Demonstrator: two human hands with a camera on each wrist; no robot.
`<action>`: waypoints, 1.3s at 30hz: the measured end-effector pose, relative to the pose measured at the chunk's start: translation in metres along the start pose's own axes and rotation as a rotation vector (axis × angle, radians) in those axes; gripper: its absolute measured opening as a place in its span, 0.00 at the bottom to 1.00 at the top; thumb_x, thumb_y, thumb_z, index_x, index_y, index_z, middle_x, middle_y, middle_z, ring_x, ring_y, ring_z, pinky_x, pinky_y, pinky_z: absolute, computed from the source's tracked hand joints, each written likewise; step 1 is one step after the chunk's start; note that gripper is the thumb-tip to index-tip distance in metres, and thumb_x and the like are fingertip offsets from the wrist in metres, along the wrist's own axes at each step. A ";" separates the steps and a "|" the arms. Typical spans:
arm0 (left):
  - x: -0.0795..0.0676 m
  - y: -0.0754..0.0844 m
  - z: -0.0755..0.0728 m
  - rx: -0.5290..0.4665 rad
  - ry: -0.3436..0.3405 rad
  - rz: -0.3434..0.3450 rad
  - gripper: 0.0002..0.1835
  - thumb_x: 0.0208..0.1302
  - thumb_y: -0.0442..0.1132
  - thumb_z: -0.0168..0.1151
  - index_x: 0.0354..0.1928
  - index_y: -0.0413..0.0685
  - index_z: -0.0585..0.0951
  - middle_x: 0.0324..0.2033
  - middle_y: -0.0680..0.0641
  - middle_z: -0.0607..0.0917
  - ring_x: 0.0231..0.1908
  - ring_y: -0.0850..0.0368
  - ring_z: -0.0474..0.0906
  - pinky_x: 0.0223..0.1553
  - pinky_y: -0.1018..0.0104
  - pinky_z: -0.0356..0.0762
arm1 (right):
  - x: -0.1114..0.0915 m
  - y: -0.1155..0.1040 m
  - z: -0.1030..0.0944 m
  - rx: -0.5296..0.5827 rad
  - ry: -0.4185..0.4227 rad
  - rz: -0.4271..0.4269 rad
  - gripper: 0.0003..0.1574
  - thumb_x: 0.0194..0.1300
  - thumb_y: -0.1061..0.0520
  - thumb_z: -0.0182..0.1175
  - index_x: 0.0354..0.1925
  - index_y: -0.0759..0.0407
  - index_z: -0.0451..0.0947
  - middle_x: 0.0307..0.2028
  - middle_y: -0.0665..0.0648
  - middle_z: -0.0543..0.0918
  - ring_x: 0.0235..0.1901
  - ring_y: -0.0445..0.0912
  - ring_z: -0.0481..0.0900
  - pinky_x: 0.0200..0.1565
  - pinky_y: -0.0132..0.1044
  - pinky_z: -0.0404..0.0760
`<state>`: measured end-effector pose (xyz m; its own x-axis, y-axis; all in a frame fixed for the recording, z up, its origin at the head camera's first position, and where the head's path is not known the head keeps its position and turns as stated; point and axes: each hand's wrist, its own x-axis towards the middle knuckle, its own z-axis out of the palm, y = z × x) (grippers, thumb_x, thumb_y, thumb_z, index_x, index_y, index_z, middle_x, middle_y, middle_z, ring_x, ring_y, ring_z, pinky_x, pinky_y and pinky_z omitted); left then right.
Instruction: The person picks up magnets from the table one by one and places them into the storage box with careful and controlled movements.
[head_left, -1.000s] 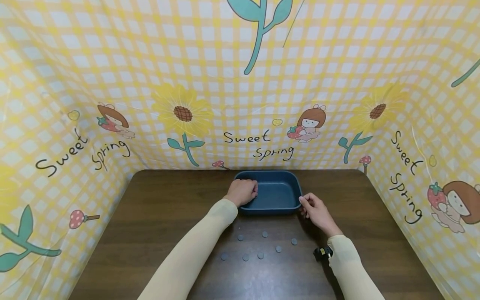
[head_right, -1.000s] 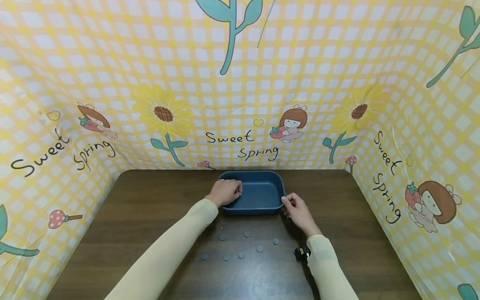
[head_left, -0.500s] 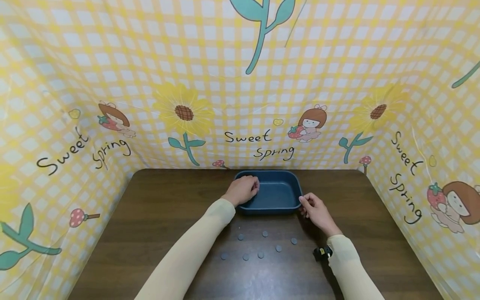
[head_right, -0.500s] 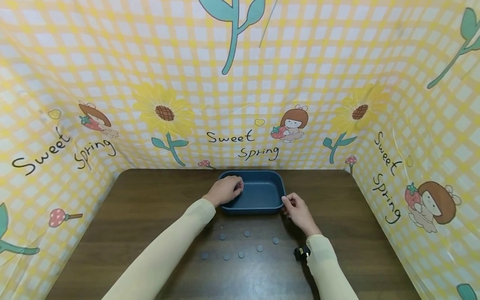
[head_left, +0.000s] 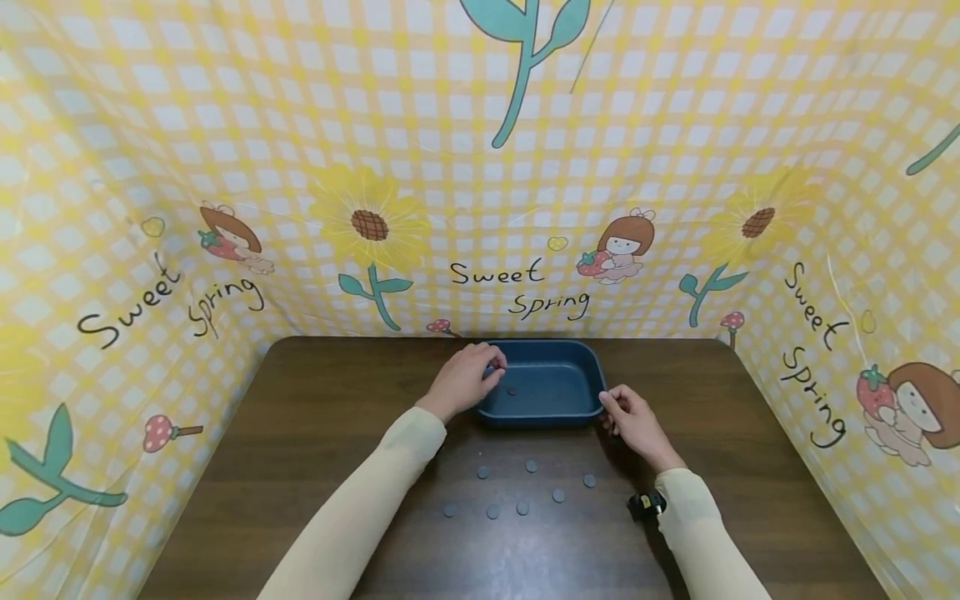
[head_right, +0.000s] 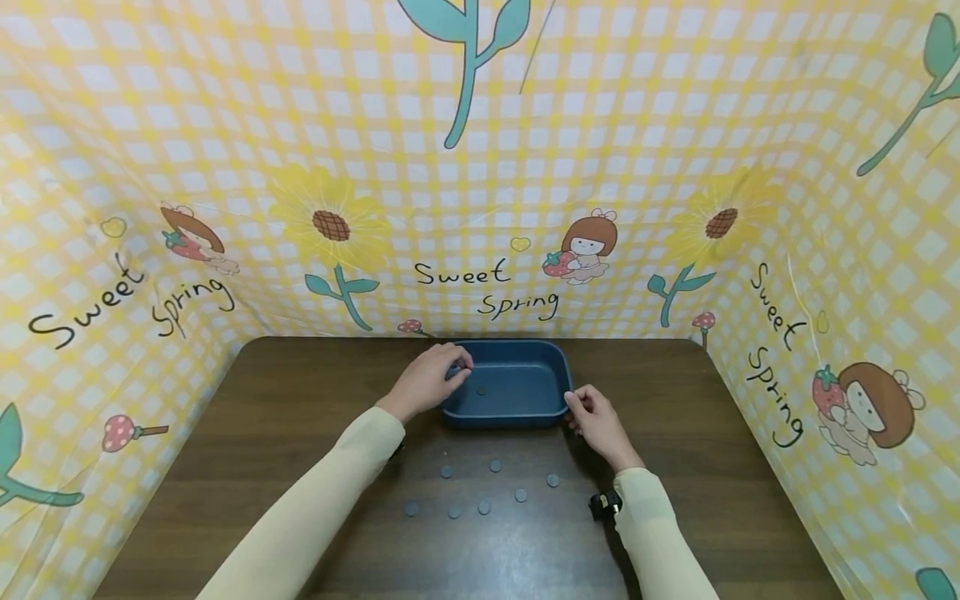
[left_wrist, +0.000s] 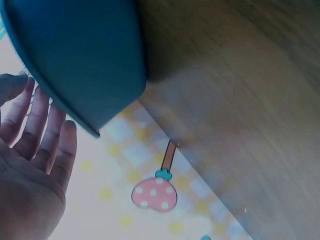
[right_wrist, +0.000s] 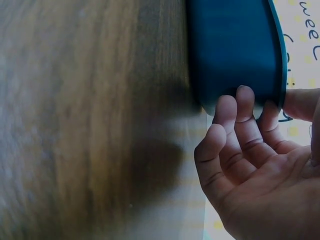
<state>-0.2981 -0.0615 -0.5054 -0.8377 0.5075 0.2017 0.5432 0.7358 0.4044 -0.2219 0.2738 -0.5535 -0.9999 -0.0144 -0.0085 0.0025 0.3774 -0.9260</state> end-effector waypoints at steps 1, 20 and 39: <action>-0.003 -0.001 -0.002 -0.003 0.010 -0.001 0.03 0.78 0.43 0.67 0.49 0.56 0.84 0.45 0.53 0.84 0.48 0.55 0.79 0.54 0.56 0.79 | 0.000 0.000 0.000 0.004 0.000 -0.001 0.19 0.86 0.53 0.54 0.48 0.71 0.75 0.34 0.71 0.82 0.31 0.54 0.82 0.32 0.40 0.82; -0.060 -0.014 -0.025 0.017 0.046 0.001 0.09 0.75 0.43 0.70 0.53 0.53 0.86 0.47 0.53 0.85 0.48 0.55 0.80 0.54 0.54 0.81 | -0.004 -0.006 0.001 0.005 -0.002 0.003 0.19 0.86 0.52 0.55 0.45 0.68 0.75 0.32 0.67 0.81 0.30 0.51 0.81 0.32 0.38 0.82; -0.126 -0.022 -0.027 0.074 -0.034 0.102 0.10 0.73 0.45 0.72 0.51 0.53 0.87 0.45 0.55 0.85 0.46 0.56 0.82 0.51 0.52 0.82 | -0.020 -0.048 -0.003 0.005 -0.037 0.020 0.17 0.86 0.58 0.53 0.45 0.75 0.73 0.36 0.78 0.80 0.33 0.60 0.82 0.35 0.42 0.84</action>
<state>-0.2059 -0.1541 -0.5158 -0.7760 0.5957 0.2074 0.6294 0.7098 0.3163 -0.2017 0.2584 -0.5081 -0.9983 -0.0407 -0.0409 0.0228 0.3734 -0.9274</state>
